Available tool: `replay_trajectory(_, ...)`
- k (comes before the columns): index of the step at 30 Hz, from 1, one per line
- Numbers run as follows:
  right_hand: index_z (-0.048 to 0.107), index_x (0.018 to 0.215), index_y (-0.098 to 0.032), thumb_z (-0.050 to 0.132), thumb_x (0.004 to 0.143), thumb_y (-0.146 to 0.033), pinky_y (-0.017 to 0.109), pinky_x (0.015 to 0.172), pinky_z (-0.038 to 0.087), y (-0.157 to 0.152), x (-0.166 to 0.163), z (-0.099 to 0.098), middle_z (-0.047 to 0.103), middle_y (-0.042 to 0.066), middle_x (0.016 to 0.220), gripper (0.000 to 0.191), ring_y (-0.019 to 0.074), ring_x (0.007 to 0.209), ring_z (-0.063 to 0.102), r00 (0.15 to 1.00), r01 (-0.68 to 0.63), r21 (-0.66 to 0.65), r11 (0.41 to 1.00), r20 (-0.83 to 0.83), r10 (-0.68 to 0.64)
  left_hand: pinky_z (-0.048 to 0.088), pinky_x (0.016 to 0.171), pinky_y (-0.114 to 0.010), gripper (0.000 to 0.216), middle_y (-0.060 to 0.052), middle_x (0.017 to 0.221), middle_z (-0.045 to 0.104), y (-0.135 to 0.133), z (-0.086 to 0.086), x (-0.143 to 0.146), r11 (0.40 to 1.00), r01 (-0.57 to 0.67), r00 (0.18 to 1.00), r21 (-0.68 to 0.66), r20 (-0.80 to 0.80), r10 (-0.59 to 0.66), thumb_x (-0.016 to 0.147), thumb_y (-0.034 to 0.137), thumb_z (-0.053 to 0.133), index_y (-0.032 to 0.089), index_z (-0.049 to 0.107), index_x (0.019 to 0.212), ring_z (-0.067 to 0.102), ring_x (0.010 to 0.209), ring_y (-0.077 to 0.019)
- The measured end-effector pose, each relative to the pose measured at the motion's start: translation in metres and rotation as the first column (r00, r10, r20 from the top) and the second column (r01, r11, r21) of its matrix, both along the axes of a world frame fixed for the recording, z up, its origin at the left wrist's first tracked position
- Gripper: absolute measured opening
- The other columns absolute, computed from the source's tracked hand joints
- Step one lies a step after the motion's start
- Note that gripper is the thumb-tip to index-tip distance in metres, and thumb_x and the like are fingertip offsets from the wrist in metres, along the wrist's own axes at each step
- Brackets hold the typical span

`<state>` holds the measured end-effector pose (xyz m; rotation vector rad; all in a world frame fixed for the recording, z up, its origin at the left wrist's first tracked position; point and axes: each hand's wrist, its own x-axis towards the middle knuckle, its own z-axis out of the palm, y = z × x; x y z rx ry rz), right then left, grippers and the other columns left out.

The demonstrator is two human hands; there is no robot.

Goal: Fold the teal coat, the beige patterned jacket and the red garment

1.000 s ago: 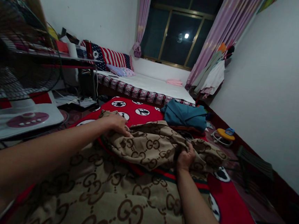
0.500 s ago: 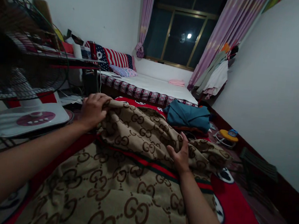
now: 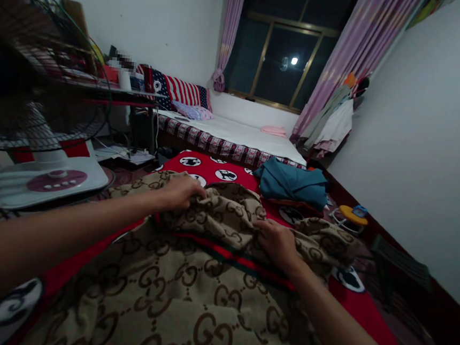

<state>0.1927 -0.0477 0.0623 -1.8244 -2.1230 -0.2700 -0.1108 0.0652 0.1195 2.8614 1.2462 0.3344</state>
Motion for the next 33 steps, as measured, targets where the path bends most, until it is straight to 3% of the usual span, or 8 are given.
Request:
replay_trajectory(4,0.068,0.112,-0.031,0.057,0.082,-0.023,0.032,0.076,0.047,0.04,0.005,0.048,0.066,0.003,0.104,0.033,0.0226,0.09,0.061,0.997,0.078,0.207,0.975,0.006,-0.081,0.038,0.095,-0.041,0.039,-0.008,0.116,0.058,0.039,0.047,0.01,0.934,-0.217,0.967,0.284,0.195,0.165,0.086,0.014,0.043,0.023,0.068,0.114,0.054,0.108,-0.0271)
replay_trajectory(7,0.055,0.132,-0.025,0.058,0.082,-0.018,0.044,0.092,0.043,0.066,-0.004,0.064,0.056,0.012,0.128,0.051,0.0306,0.114,0.051,0.979,0.183,0.307,0.934,0.034,-0.203,0.021,0.109,-0.052,0.041,-0.012,0.143,0.039,0.045,0.052,0.031,0.859,-0.344,0.922,0.378,0.311,0.232,0.092,0.018,0.043,0.021,0.056,0.131,0.031,0.134,-0.0336)
replay_trajectory(10,0.039,0.144,-0.021,0.06,0.084,-0.023,0.057,0.106,0.028,0.063,-0.016,0.05,0.038,0.015,0.148,0.063,0.0342,0.134,0.033,0.984,0.141,0.33,0.933,0.059,-0.17,0.006,0.114,-0.054,0.055,-0.011,0.155,0.022,0.025,0.021,0.046,0.906,-0.205,0.965,0.37,0.233,0.123,0.09,0.028,0.053,0.021,0.04,0.143,0.013,0.144,-0.0324)
replay_trajectory(13,0.037,0.145,-0.027,0.052,0.091,-0.039,0.056,0.112,0.019,0.038,-0.01,0.01,0.035,0.008,0.152,0.057,0.0298,0.14,0.027,0.988,-0.07,0.219,0.973,0.147,0.038,0.011,0.115,-0.051,0.058,-0.005,0.157,0.026,0.002,-0.037,0.04,0.983,0.077,0.996,0.166,0.032,-0.084,0.09,0.048,0.051,0.031,0.038,0.144,0.017,0.145,-0.0286)
replay_trajectory(15,0.043,0.141,-0.03,0.047,0.092,-0.045,0.053,0.111,0.023,0.021,0.007,-0.022,0.041,0.006,0.149,0.051,0.0289,0.137,0.033,0.987,-0.074,0.091,0.993,0.152,0.06,0.015,0.114,-0.051,0.058,-0.006,0.155,0.03,-0.006,-0.076,0.023,0.999,-0.016,0.999,0.038,0.033,0.015,0.088,0.054,0.05,0.031,0.043,0.142,0.02,0.144,-0.0302)
replay_trajectory(18,0.05,0.137,-0.023,0.038,0.096,-0.044,0.044,0.107,0.035,0.006,0.039,-0.058,0.05,0.011,0.141,0.048,0.0259,0.129,0.046,0.992,0.115,-0.047,0.992,0.057,-0.112,0.023,0.113,-0.044,0.059,-0.01,0.154,0.032,-0.007,-0.113,-0.003,0.979,-0.194,0.977,-0.063,0.073,0.199,0.091,0.055,0.043,0.026,0.043,0.142,0.025,0.143,-0.0279)
replay_trajectory(25,0.051,0.137,-0.02,0.036,0.097,-0.038,0.042,0.107,0.037,-0.011,0.052,-0.066,0.048,0.01,0.143,0.046,0.026,0.131,0.044,0.986,0.149,-0.061,0.987,0.084,-0.143,0.023,0.114,-0.042,0.061,-0.009,0.153,0.033,-0.01,-0.114,-0.011,0.971,-0.235,0.969,-0.045,0.067,0.238,0.092,0.058,0.035,0.024,0.043,0.143,0.027,0.143,-0.0261)
replay_trajectory(33,0.053,0.134,-0.019,0.038,0.096,-0.037,0.05,0.11,0.034,-0.072,0.055,-0.074,0.044,0.011,0.146,0.044,0.0272,0.136,0.038,0.999,-0.001,-0.003,1.0,-0.05,0.001,0.028,0.113,-0.043,0.055,-0.011,0.147,0.044,-0.008,-0.122,-0.014,0.977,-0.212,0.959,-0.015,0.188,0.211,0.091,0.052,0.044,0.019,0.054,0.134,0.035,0.138,-0.0274)
